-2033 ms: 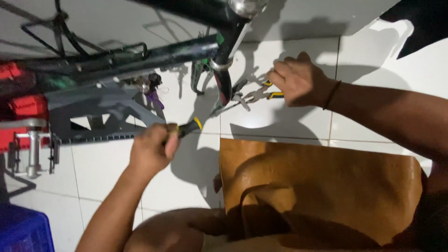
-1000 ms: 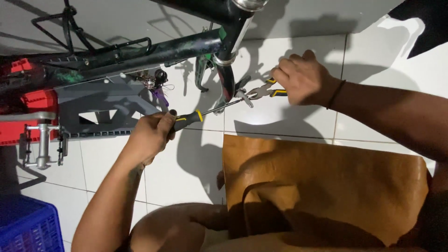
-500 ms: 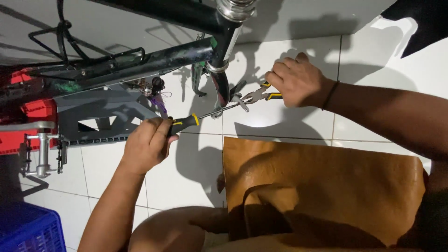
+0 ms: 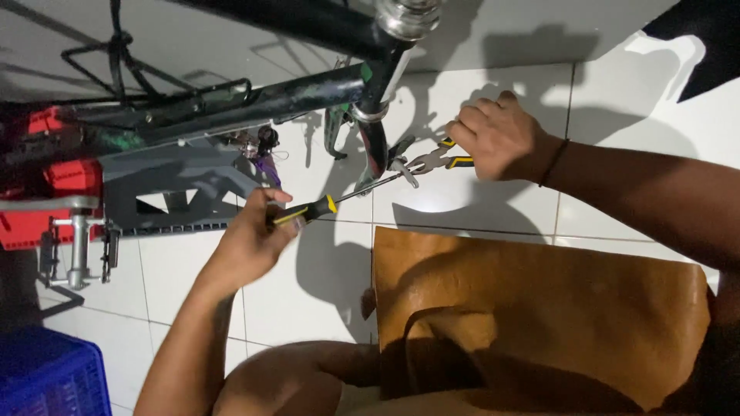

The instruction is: Adjusting and tensioning a bicycle cable using pliers and a screwdriver.

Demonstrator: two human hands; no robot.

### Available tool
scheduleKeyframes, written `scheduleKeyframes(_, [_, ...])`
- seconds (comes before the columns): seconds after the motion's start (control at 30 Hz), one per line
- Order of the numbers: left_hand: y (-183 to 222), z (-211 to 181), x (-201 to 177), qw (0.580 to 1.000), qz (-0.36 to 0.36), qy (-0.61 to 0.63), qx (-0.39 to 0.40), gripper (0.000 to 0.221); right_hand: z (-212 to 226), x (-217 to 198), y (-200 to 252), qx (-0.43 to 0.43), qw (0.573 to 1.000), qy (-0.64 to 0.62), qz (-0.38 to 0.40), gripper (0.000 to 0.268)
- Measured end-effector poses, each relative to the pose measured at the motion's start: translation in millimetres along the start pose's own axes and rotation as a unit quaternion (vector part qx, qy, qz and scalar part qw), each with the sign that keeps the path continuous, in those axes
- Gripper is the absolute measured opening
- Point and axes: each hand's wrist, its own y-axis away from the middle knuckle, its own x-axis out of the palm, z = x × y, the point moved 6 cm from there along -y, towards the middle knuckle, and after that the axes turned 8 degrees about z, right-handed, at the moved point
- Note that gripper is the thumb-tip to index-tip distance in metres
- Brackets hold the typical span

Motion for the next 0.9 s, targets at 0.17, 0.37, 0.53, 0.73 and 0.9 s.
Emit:
scheduleKeyframes(0.17, [0.2, 20.1, 9.3, 0.916, -0.167, -0.258, 0.258, 0.018, -0.5, 3.7, 2.6, 0.004, 1.0, -0.012, 0.018, 0.024])
scheduleKeyframes(0.37, [6.1, 29.5, 17.0, 0.781, -0.335, -0.371, 0.374, 0.044, 0.7, -1.5, -0.8, 0.0, 1.0, -0.004, 0.007, 0.022])
scheduleKeyframes(0.53, [-3.2, 43.9, 22.1, 0.826, -0.312, -0.357, 0.305, 0.047, 2.6, -11.0, -5.4, -0.012, 1.0, 0.012, -0.016, 0.027])
scheduleKeyframes(0.73, [-6.0, 7.9, 16.0, 0.993, -0.039, 0.064, -0.088, 0.037, -3.6, 21.5, 15.8, -0.011, 0.998, -0.017, 0.063, 0.022])
scheduleKeyframes(0.9, [-2.3, 22.6, 11.3, 0.986, -0.019, 0.143, -0.08, 0.045, -0.4, 2.9, -0.6, -0.021, 1.0, -0.004, -0.009, 0.031])
